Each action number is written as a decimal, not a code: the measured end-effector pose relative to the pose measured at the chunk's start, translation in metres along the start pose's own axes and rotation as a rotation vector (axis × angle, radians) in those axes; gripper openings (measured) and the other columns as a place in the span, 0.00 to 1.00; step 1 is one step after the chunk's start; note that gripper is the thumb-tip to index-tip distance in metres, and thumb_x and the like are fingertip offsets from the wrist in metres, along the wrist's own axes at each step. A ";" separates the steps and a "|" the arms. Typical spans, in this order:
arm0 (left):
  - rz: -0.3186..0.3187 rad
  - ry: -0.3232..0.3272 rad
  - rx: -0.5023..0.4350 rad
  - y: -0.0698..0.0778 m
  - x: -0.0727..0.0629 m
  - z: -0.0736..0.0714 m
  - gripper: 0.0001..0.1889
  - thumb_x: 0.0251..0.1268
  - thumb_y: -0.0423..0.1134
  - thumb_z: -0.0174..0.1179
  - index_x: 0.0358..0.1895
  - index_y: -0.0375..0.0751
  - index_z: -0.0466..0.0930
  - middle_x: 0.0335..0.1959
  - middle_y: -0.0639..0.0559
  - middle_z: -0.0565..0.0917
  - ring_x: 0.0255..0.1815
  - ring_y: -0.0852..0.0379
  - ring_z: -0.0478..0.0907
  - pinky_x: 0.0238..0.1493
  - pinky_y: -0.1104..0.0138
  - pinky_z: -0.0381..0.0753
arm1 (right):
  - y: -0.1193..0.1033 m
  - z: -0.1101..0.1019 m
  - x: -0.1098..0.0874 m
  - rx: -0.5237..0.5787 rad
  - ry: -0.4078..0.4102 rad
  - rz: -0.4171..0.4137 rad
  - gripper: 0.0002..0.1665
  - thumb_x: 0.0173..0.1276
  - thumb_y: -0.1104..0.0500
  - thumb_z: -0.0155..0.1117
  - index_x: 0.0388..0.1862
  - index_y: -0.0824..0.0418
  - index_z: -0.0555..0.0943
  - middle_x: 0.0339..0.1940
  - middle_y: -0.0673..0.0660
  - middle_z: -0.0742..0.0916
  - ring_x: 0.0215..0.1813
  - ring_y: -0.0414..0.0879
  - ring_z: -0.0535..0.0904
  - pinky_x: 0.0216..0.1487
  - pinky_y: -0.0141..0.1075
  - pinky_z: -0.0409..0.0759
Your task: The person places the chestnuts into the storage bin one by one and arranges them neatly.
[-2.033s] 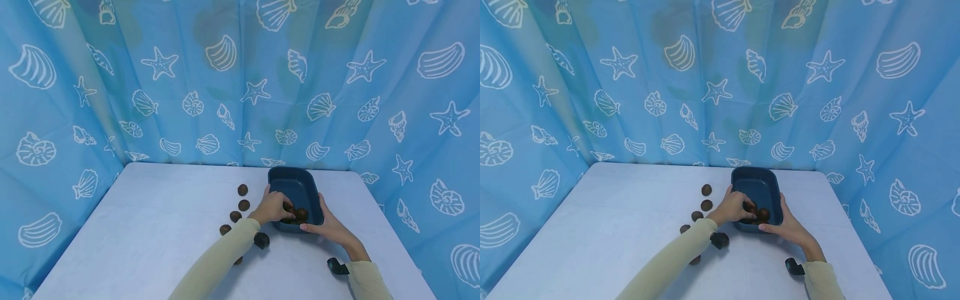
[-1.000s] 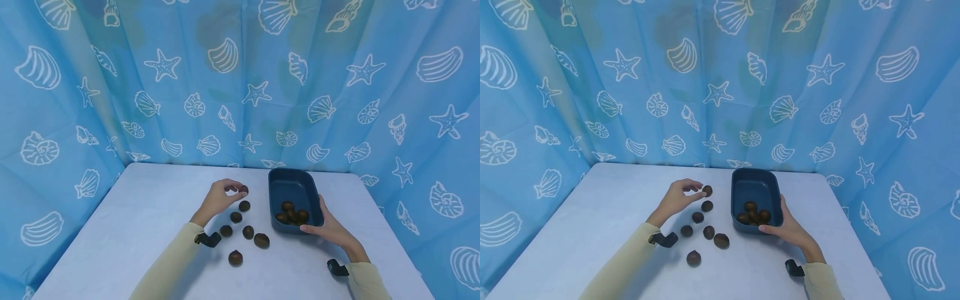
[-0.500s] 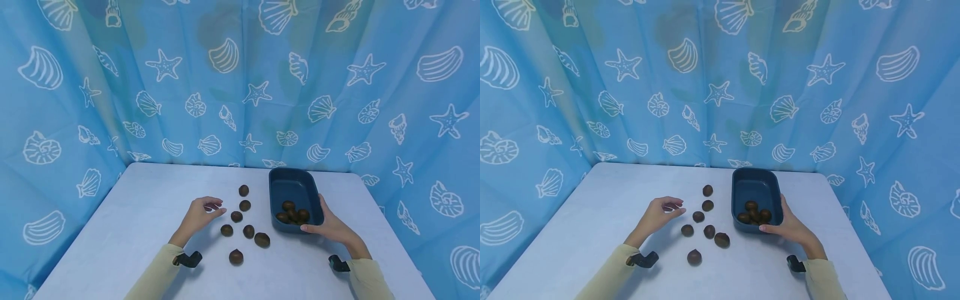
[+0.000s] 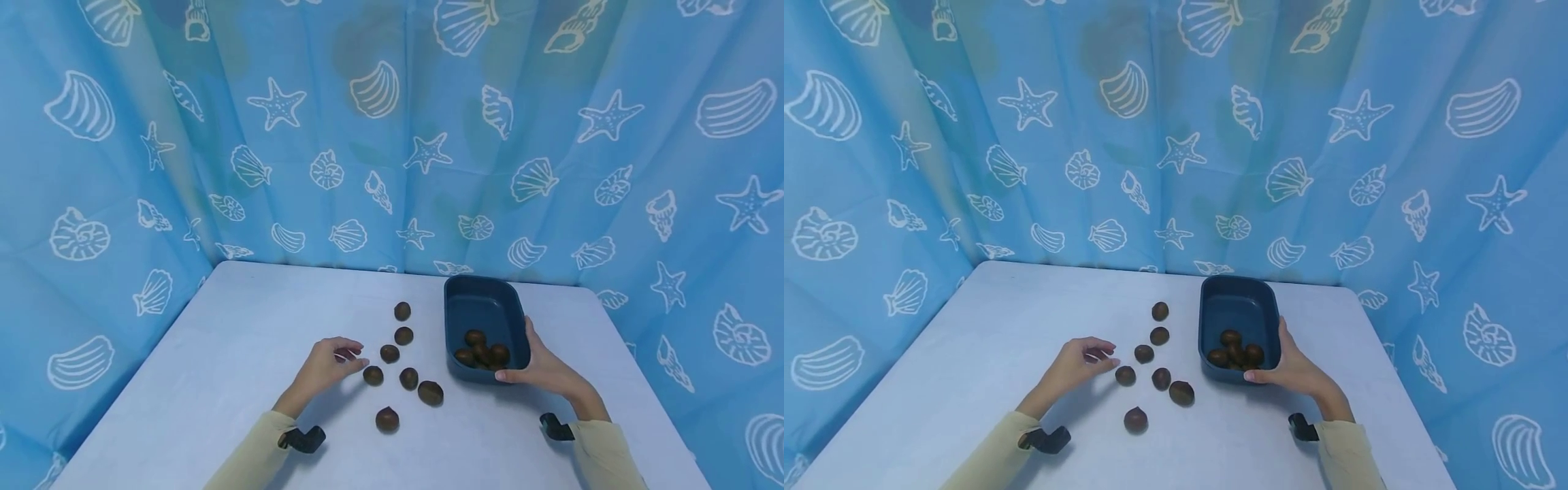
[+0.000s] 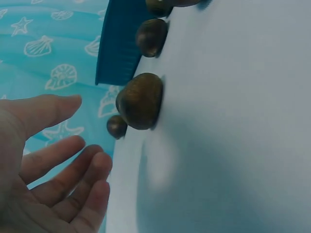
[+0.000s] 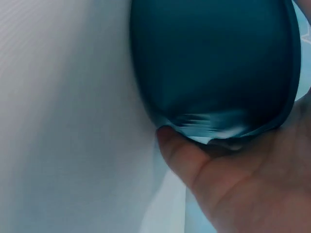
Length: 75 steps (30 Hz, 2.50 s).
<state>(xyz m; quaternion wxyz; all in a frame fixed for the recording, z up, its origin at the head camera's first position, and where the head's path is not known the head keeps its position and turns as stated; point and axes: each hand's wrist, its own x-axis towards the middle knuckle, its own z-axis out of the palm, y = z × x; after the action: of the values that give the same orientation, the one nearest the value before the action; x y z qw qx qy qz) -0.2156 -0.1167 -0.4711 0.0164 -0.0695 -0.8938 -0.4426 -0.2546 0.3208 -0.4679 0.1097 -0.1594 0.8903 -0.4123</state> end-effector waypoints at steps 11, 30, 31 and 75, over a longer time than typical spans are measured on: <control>-0.023 -0.058 0.004 -0.006 -0.004 0.006 0.18 0.60 0.44 0.74 0.51 0.41 0.88 0.44 0.50 0.89 0.44 0.55 0.85 0.41 0.65 0.85 | 0.007 0.005 0.005 0.087 0.044 -0.112 0.76 0.59 0.56 0.78 0.85 0.54 0.29 0.84 0.69 0.50 0.79 0.70 0.54 0.69 0.73 0.67; 0.005 -0.148 0.096 0.002 -0.002 0.018 0.24 0.52 0.39 0.80 0.53 0.39 0.87 0.47 0.48 0.89 0.47 0.54 0.86 0.50 0.58 0.86 | 0.007 0.003 0.003 -0.009 0.027 0.059 0.80 0.60 0.45 0.77 0.84 0.52 0.22 0.86 0.70 0.42 0.83 0.74 0.46 0.72 0.79 0.54; 0.005 -0.151 0.098 0.003 -0.002 0.018 0.24 0.52 0.39 0.80 0.54 0.39 0.87 0.47 0.48 0.89 0.47 0.53 0.86 0.51 0.57 0.86 | 0.007 0.003 0.003 -0.008 0.028 0.060 0.80 0.60 0.45 0.77 0.84 0.52 0.22 0.86 0.70 0.42 0.83 0.74 0.46 0.72 0.79 0.54; 0.128 -0.073 -0.072 0.062 0.065 0.034 0.16 0.59 0.48 0.75 0.47 0.45 0.90 0.40 0.53 0.89 0.43 0.56 0.83 0.48 0.62 0.85 | 0.005 0.004 0.001 -0.007 0.022 0.095 0.81 0.59 0.43 0.77 0.84 0.52 0.21 0.86 0.70 0.41 0.83 0.76 0.45 0.72 0.79 0.54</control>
<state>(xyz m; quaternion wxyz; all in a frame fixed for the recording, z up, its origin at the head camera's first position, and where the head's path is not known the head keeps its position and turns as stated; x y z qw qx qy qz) -0.2706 -0.0459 -0.4369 0.0097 -0.1431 -0.8710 -0.4699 -0.2554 0.3209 -0.4745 0.1188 -0.1125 0.8995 -0.4052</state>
